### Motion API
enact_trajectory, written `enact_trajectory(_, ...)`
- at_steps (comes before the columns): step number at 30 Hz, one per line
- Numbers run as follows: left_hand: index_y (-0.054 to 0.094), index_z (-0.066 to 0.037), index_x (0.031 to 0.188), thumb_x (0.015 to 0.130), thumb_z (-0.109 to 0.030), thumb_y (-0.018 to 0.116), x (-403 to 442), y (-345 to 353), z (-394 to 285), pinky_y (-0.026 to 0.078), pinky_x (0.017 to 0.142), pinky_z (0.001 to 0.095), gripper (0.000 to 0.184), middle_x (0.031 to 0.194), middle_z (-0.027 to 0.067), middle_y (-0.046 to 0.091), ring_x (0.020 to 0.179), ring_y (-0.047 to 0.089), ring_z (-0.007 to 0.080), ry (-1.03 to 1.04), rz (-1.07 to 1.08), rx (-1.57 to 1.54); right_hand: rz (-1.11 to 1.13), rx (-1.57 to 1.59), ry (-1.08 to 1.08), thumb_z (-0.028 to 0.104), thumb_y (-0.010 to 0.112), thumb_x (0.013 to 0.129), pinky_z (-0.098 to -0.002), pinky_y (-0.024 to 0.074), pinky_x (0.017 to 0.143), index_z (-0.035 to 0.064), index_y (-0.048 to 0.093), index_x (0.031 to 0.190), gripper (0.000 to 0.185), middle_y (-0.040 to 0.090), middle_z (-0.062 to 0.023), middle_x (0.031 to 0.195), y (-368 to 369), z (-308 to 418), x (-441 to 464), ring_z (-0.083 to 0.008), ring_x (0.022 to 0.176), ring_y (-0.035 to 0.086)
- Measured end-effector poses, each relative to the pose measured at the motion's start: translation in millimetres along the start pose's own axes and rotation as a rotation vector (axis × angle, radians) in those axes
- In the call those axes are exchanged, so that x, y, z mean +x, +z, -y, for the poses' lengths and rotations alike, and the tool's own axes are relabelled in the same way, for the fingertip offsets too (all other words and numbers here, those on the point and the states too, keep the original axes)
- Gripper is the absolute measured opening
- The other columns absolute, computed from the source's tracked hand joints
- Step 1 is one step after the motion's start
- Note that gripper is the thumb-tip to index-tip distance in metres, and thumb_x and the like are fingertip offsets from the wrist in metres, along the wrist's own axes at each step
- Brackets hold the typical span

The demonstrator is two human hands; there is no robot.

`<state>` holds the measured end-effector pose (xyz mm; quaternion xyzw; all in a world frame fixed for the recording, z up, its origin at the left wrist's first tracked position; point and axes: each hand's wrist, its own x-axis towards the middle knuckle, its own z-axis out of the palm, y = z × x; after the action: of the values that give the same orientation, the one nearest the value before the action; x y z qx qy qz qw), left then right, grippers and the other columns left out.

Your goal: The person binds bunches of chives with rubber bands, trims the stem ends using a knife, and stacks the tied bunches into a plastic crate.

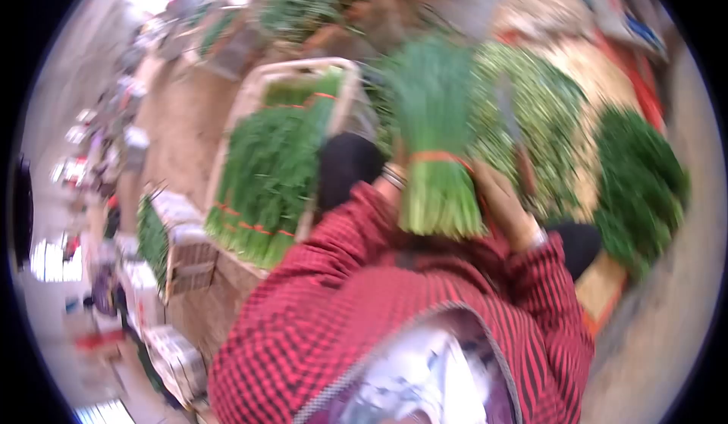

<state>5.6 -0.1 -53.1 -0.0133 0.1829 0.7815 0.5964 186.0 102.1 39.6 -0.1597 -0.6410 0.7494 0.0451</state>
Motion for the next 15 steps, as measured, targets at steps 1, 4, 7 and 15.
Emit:
enact_trajectory(1, 0.055, -0.005, 0.127, 0.097, -0.054, 0.037, 1.7, -1.6, -3.7, 0.05, 0.094, 0.0448, 0.06, 0.12, 0.0152, 0.063, 0.104, 0.062, 0.0304, 0.032, 0.016, -0.016, -0.077, -0.099, 0.033, 0.029, 0.047, 0.103, -0.0291, 0.0438, 0.09, -0.0018, 0.06, 0.121, 0.038, 0.064, -0.0044, 0.11, -1.7, -5.5, 5.8, -0.0128, 0.101, 0.056)
enact_trajectory(4, 0.057, -0.005, 0.125, 0.096, -0.053, 0.039, 1.9, 2.0, -16.1, 0.051, 0.093, 0.0444, 0.058, 0.118, 0.0145, 0.064, 0.102, 0.063, 0.03, 0.121, 0.062, -0.057, -0.186, -0.245, -0.234, 0.019, 0.055, 0.1, -0.024, 0.044, 0.071, -0.001, 0.065, 0.098, 0.022, 0.061, 0.002, 0.085, 3.0, -24.1, 18.7, -0.0082, 0.078, 0.053)
enact_trajectory(7, 0.059, -0.006, 0.122, 0.096, -0.053, 0.041, -1.8, 4.6, -25.1, 0.052, 0.092, 0.044, 0.057, 0.116, 0.0138, 0.065, 0.1, 0.064, 0.0296, 0.188, 0.101, -0.09, -0.132, -0.021, -0.057, 0.015, 0.057, 0.098, -0.021, 0.0401, 0.061, 0.0006, 0.065, 0.09, 0.019, 0.058, 0.0048, 0.077, 2.3, -16.5, 7.5, -0.0042, 0.069, 0.049)
enact_trajectory(15, 0.065, -0.006, 0.113, 0.095, -0.047, 0.049, -15.1, 27.2, -63.4, 0.055, 0.086, 0.0419, 0.048, 0.104, 0.0104, 0.07, 0.089, 0.068, 0.0262, 0.383, 0.024, -0.086, 0.276, -0.933, 0.084, 0.023, 0.067, 0.089, -0.0253, 0.0494, 0.065, 0.0011, 0.065, 0.107, 0.028, 0.062, -0.0026, 0.075, -41.2, -13.6, -28.0, -0.0126, 0.07, 0.059)
